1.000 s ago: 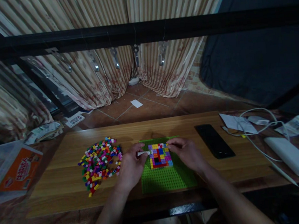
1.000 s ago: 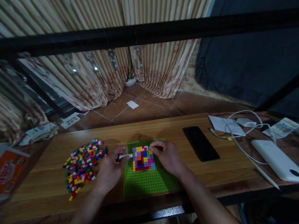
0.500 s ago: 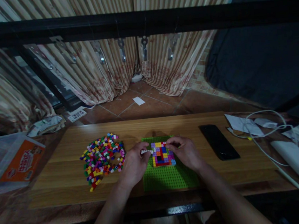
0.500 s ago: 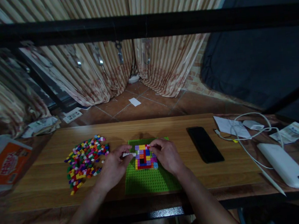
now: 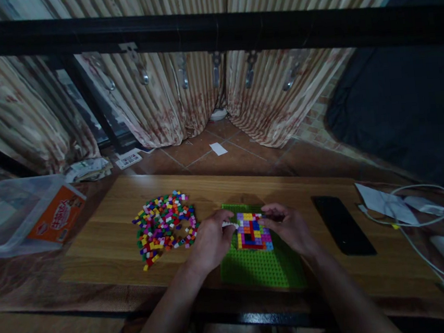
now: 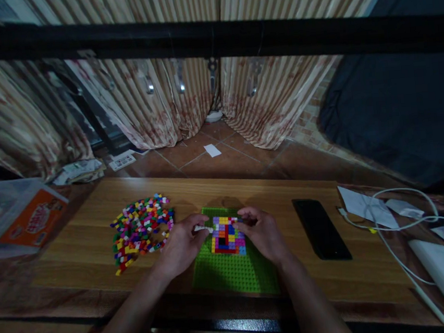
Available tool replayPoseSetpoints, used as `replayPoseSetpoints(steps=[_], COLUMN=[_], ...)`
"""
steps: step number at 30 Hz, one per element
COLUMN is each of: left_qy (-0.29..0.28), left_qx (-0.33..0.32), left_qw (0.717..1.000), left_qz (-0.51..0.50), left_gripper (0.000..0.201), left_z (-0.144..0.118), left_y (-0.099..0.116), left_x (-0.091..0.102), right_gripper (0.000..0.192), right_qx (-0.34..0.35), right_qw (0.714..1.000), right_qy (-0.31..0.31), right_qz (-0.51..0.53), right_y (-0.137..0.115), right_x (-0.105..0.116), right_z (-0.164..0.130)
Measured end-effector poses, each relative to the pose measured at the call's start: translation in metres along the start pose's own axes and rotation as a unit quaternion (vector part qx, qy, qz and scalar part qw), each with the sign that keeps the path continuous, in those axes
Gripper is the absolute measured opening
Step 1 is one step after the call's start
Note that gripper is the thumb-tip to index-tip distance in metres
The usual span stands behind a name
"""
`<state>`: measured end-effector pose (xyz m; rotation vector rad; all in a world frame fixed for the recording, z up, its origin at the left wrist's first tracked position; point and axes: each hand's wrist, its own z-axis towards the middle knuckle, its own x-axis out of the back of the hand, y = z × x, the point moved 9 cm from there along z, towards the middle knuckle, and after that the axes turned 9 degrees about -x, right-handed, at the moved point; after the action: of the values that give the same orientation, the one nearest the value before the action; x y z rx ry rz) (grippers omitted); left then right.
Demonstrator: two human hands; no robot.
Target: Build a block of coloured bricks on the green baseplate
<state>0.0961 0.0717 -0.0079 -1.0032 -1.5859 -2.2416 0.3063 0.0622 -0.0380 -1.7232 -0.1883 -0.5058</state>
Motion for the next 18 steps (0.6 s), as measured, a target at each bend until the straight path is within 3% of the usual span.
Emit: replayPoseSetpoints(steps=[7, 18], left_qy=[-0.002, 0.003], left_qx=[-0.007, -0.016], left_qw=[1.000, 1.000], left_qz=[-0.003, 0.012], left_gripper=[0.024, 0.023], left_z=[0.000, 0.000], left_y=[0.003, 0.005], left_x=[0.001, 0.003], right_gripper=[0.037, 0.043], right_qx=[-0.015, -0.027], right_qw=[0.999, 0.999], right_qy=[0.015, -0.024], right_qz=[0.025, -0.015], right_y=[-0.005, -0.002], right_x=[0.005, -0.023], right_z=[-0.002, -0.005])
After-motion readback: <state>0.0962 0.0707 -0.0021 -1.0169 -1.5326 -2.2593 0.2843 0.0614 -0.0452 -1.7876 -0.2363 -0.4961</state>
